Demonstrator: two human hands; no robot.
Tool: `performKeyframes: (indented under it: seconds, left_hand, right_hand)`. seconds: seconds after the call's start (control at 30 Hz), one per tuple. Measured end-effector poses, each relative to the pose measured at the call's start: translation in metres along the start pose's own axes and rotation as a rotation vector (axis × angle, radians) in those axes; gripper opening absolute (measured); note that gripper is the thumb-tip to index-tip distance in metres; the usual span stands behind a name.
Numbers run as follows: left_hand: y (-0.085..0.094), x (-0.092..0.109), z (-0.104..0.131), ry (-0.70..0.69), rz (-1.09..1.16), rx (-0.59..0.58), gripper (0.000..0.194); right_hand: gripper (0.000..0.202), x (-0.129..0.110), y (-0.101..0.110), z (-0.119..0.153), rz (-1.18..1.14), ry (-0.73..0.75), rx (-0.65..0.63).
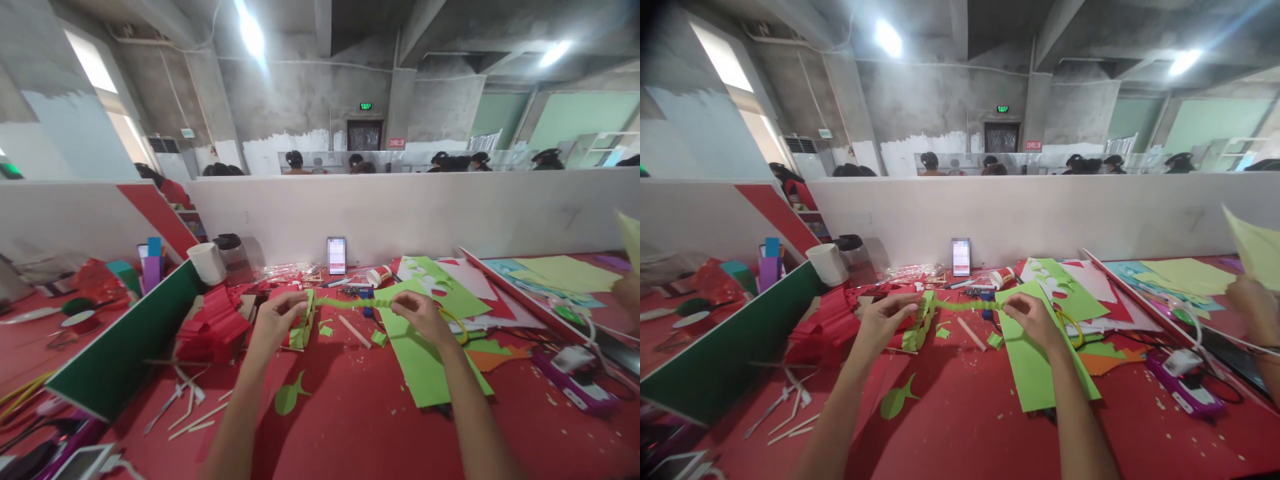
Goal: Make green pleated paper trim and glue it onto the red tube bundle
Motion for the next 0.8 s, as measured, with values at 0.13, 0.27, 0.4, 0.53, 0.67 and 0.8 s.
performKeyframes:
  seconds: [0.13,0.27,0.4,0.53,0.67,0.8]
  left_hand:
    - [0.005,-0.002,-0.002,0.023,0.068,-0.002,0.025]
    - [-0.005,0.001,0.004,0.036,0.042,-0.052,0.026]
    - [-0.037,0.009,0.024,0.035,0.035,-0.213,0.029]
    - [-0.069,0.018,0.047,-0.120,-0.024,-0.305,0.042]
    - [-0.091,0.009,0.062,-0.116,-0.066,-0.444,0.029]
    - [-0.100,-0.005,0.065,-0.077,-0.077,-0.509,0.019]
  right_hand:
    - [0.028,0.002,0.000,0.000,-0.036,-0.037,-0.009]
    - [0.027,0.000,-0.007,0.002,-0.046,-0.036,-0.041]
    - [0.027,-0.007,-0.014,0.006,-0.073,-0.048,-0.072]
    - [0.025,-0.014,-0.021,0.010,-0.082,-0.028,-0.128]
    - [0.027,-0.015,-0.024,0.010,-0.069,-0.036,-0.129]
    - [0.029,-0.010,-0.021,0.007,-0.086,-0.073,-0.090]
Point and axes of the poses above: each hand's wrist, its own z-axis away from the middle knuckle, its own y-axis out of the back of the hand, x = y × z, the point moved 5 cm from there along -z, towards the middle knuckle, and after that the axes turned 12 degrees about x, right-handed, at the moved point
